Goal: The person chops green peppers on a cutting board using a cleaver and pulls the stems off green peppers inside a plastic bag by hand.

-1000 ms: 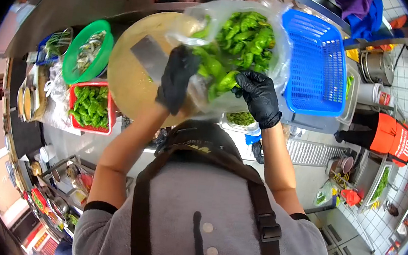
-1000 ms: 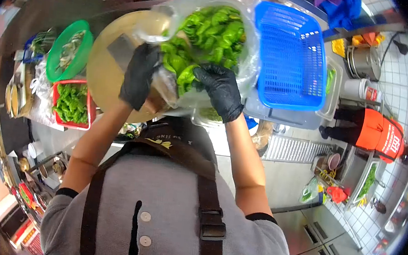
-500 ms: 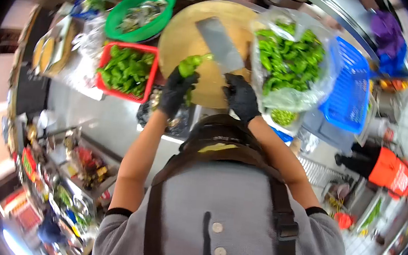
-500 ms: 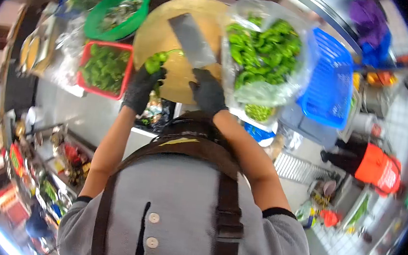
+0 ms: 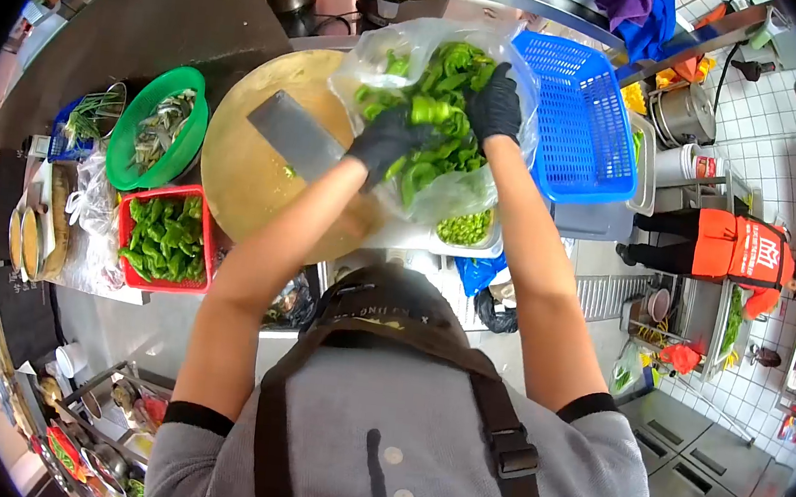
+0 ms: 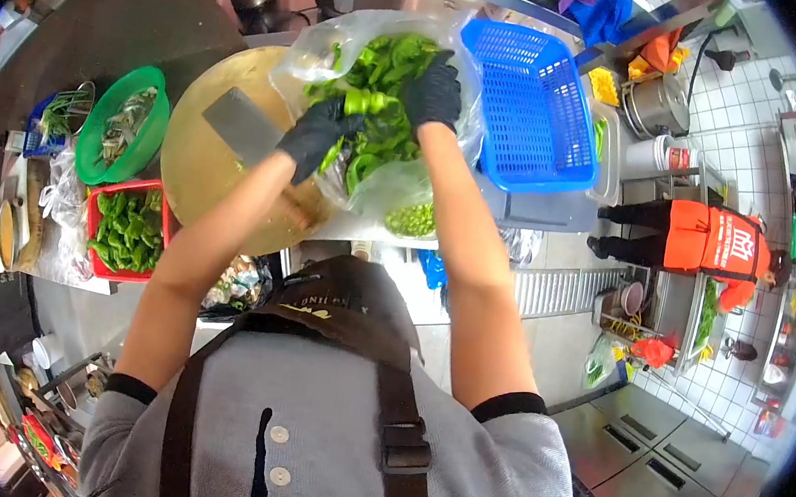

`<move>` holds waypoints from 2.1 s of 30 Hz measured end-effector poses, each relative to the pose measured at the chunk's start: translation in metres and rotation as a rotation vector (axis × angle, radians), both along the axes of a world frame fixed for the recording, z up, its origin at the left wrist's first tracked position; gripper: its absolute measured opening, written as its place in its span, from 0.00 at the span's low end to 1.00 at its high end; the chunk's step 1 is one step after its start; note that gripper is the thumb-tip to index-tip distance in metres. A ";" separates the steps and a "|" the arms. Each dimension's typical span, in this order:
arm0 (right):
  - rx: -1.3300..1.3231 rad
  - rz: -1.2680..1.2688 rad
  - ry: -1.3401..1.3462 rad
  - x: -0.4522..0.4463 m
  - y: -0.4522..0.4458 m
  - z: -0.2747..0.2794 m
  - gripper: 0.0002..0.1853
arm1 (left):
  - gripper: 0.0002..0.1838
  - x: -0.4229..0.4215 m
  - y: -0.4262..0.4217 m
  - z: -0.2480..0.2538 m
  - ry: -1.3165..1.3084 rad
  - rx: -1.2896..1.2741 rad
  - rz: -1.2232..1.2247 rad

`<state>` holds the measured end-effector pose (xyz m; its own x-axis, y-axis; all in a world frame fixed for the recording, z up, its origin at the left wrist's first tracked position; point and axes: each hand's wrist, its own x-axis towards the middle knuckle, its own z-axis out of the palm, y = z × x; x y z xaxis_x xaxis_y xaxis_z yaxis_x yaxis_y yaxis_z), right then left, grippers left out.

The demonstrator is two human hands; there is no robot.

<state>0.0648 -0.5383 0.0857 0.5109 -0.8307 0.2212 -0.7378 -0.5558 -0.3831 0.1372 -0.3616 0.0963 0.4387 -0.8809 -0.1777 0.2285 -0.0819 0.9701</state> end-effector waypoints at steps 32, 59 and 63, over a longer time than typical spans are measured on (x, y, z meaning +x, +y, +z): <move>0.015 0.993 0.751 0.021 -0.104 -0.007 0.16 | 0.23 0.118 -0.171 -0.076 -1.308 0.028 -0.006; 0.364 0.687 0.105 0.071 -0.151 -0.063 0.23 | 0.28 0.156 -0.119 -0.047 -0.916 0.263 -0.086; 0.750 0.697 -0.405 0.035 -0.144 -0.054 0.27 | 0.28 0.154 -0.123 -0.038 -0.895 0.248 -0.100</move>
<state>0.0998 -0.6827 0.0315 0.9235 -0.3815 0.0385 -0.0958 -0.3268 -0.9402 0.2916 -0.4847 0.0583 0.4277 -0.9039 0.0019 -0.6145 -0.2892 0.7340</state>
